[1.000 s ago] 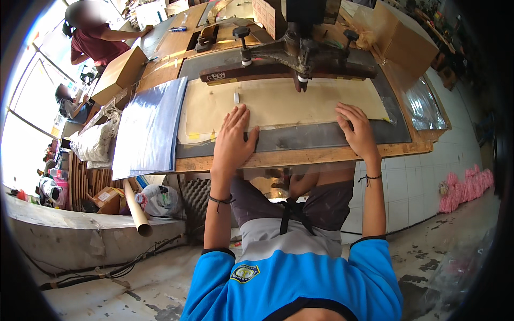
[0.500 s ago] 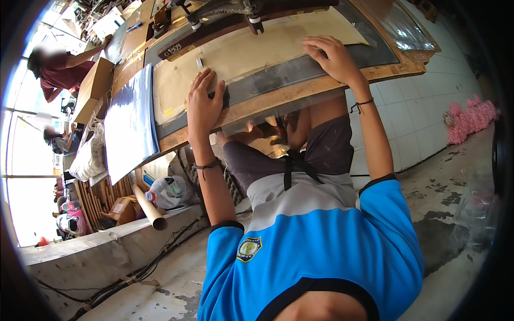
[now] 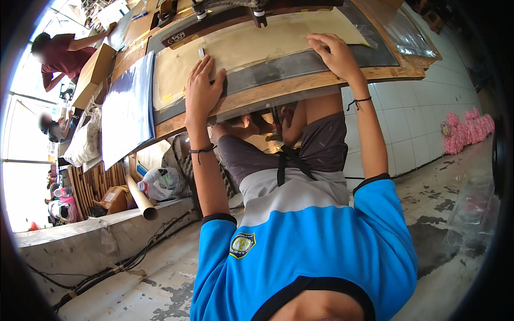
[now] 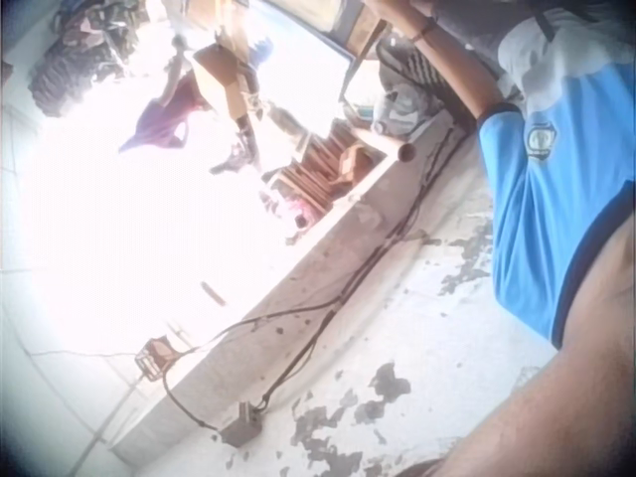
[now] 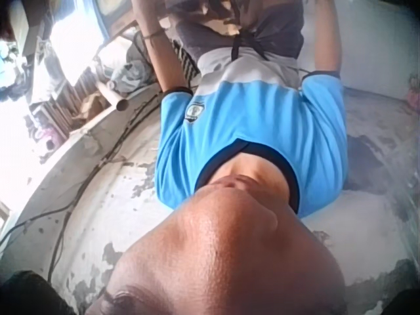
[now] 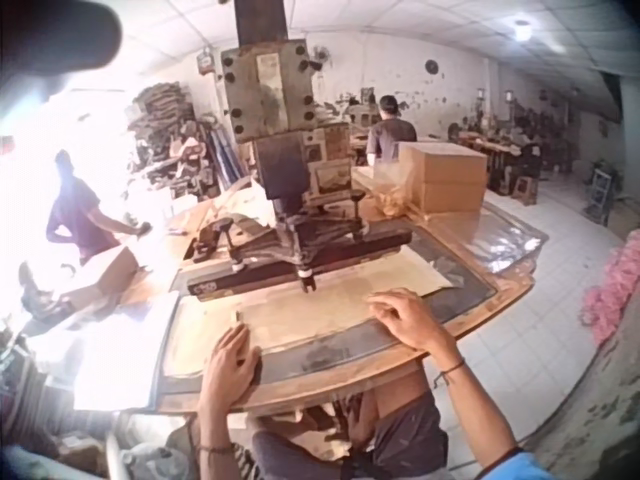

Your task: The person aligns plastic sheets and materials under a large industrial sealing press, holding the edges in place while the machine compresses them.

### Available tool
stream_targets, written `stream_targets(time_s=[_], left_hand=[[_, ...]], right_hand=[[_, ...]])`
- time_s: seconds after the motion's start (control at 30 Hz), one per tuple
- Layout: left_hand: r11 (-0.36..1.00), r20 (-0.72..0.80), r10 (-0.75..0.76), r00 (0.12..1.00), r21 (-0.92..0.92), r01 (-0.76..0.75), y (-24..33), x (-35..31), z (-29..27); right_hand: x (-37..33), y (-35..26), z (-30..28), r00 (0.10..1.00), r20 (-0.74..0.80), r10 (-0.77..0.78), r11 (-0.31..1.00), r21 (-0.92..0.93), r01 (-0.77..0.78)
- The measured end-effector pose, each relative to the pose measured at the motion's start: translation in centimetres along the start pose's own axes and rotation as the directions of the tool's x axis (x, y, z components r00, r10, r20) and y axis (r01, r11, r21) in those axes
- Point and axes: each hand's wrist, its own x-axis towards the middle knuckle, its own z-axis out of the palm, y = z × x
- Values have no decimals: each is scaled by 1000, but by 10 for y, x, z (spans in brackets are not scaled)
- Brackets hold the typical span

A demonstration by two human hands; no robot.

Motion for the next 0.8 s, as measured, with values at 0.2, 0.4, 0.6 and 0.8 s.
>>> stream_targets(time_s=[0.2, 0.4, 0.6, 0.8], left_hand=[[1000, -21, 18, 1000, 14, -18, -2, 2, 4], [996, -14, -10, 1000, -89, 8, -4, 3, -1], [999, -83, 19, 996, -45, -23, -2, -1, 0], [991, -21, 29, 999, -127, -32, 12, 9, -4]], right_hand=[[3, 4, 2, 996, -24, -86, 996, -9, 86], [3, 7, 4, 995, -49, -88, 996, 9, 89], [3, -2, 5, 992, -82, -98, 995, -43, 95], [0, 5, -8, 993, -72, -90, 994, -65, 85]])
